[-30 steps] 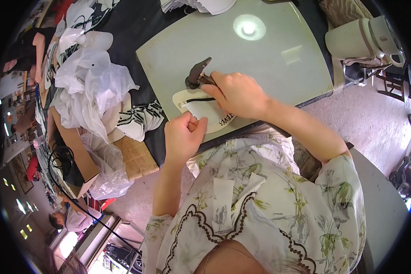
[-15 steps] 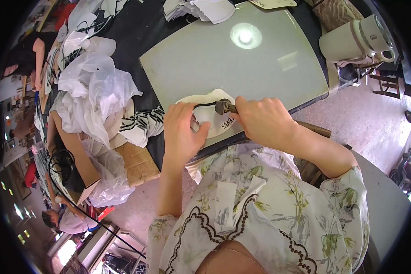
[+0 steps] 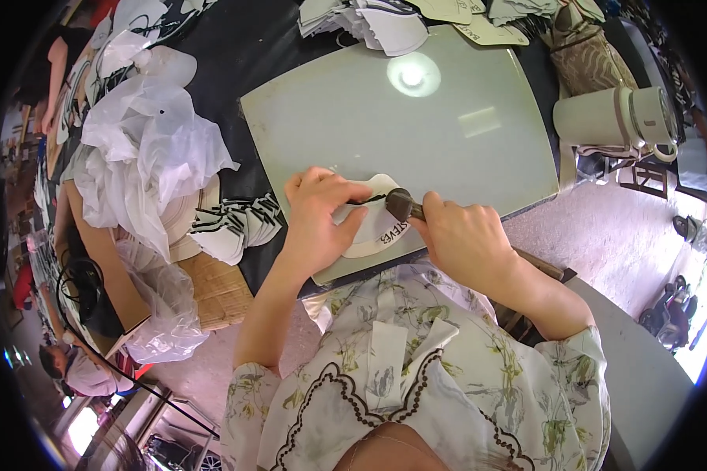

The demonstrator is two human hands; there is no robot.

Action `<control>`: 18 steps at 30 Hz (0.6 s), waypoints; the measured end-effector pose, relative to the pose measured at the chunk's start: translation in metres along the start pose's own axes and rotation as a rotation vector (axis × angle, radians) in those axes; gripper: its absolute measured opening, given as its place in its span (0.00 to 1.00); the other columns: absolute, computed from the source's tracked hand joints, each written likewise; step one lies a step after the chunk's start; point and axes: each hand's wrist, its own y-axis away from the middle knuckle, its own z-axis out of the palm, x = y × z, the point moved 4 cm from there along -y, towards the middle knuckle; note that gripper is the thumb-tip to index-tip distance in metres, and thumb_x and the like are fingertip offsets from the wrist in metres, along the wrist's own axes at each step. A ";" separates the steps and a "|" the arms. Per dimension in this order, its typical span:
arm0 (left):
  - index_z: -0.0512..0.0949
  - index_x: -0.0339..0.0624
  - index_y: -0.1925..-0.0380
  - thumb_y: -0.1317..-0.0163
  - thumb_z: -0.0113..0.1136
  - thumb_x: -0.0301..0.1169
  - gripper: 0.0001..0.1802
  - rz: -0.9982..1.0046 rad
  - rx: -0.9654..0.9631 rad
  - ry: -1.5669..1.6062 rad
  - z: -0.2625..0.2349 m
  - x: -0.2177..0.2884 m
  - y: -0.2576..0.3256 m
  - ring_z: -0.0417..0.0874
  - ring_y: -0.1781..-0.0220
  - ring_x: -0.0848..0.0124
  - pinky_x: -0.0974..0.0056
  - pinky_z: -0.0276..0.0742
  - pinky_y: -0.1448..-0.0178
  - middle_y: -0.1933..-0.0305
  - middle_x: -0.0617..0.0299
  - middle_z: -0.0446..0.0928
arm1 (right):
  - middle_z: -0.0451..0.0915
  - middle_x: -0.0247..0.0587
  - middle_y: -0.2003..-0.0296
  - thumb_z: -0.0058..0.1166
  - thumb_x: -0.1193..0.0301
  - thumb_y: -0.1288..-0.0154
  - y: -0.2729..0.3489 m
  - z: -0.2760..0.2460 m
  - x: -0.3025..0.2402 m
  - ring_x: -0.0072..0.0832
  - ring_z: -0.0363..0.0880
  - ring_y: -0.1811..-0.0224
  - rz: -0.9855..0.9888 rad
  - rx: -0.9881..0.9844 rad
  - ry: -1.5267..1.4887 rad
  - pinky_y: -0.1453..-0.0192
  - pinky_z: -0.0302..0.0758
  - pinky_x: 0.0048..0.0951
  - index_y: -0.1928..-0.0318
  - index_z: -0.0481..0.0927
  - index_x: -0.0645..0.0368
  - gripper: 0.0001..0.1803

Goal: Hammering shoe components on a workbench to flatten seams or secure materials.

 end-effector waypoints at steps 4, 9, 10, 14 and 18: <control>0.85 0.50 0.66 0.51 0.67 0.25 0.11 0.099 0.051 -0.030 0.007 -0.001 0.008 0.74 0.52 0.67 0.53 0.55 0.39 0.66 0.72 0.78 | 0.74 0.40 0.84 0.53 0.60 0.28 -0.004 -0.003 -0.002 0.40 0.76 0.86 -0.017 0.038 0.023 0.82 0.72 0.37 0.68 0.68 0.61 0.18; 0.84 0.47 0.66 0.54 0.65 0.26 0.11 0.341 0.164 -0.405 0.018 0.016 0.017 0.75 0.52 0.69 0.47 0.56 0.34 0.64 0.70 0.76 | 0.74 0.40 0.84 0.53 0.60 0.28 -0.006 -0.003 0.000 0.40 0.76 0.86 -0.023 0.049 0.006 0.82 0.71 0.37 0.68 0.68 0.61 0.18; 0.84 0.47 0.66 0.54 0.65 0.26 0.11 0.343 0.161 -0.403 0.019 0.018 0.017 0.75 0.52 0.69 0.47 0.56 0.34 0.64 0.70 0.76 | 0.74 0.40 0.84 0.53 0.60 0.28 -0.006 -0.004 0.000 0.40 0.76 0.86 -0.038 0.066 0.005 0.82 0.71 0.36 0.68 0.68 0.61 0.18; 0.83 0.43 0.67 0.51 0.63 0.27 0.10 0.402 0.124 -0.459 0.018 0.023 0.018 0.76 0.51 0.69 0.46 0.56 0.33 0.63 0.69 0.76 | 0.74 0.40 0.84 0.53 0.60 0.28 -0.009 -0.014 0.000 0.40 0.75 0.87 0.002 0.028 -0.046 0.83 0.71 0.36 0.68 0.68 0.61 0.17; 0.83 0.42 0.66 0.51 0.64 0.27 0.10 0.405 0.138 -0.467 0.020 0.023 0.020 0.75 0.49 0.69 0.47 0.57 0.33 0.60 0.68 0.76 | 0.74 0.39 0.84 0.53 0.60 0.29 -0.010 -0.012 -0.001 0.38 0.76 0.86 -0.049 0.064 -0.020 0.83 0.71 0.35 0.68 0.68 0.60 0.17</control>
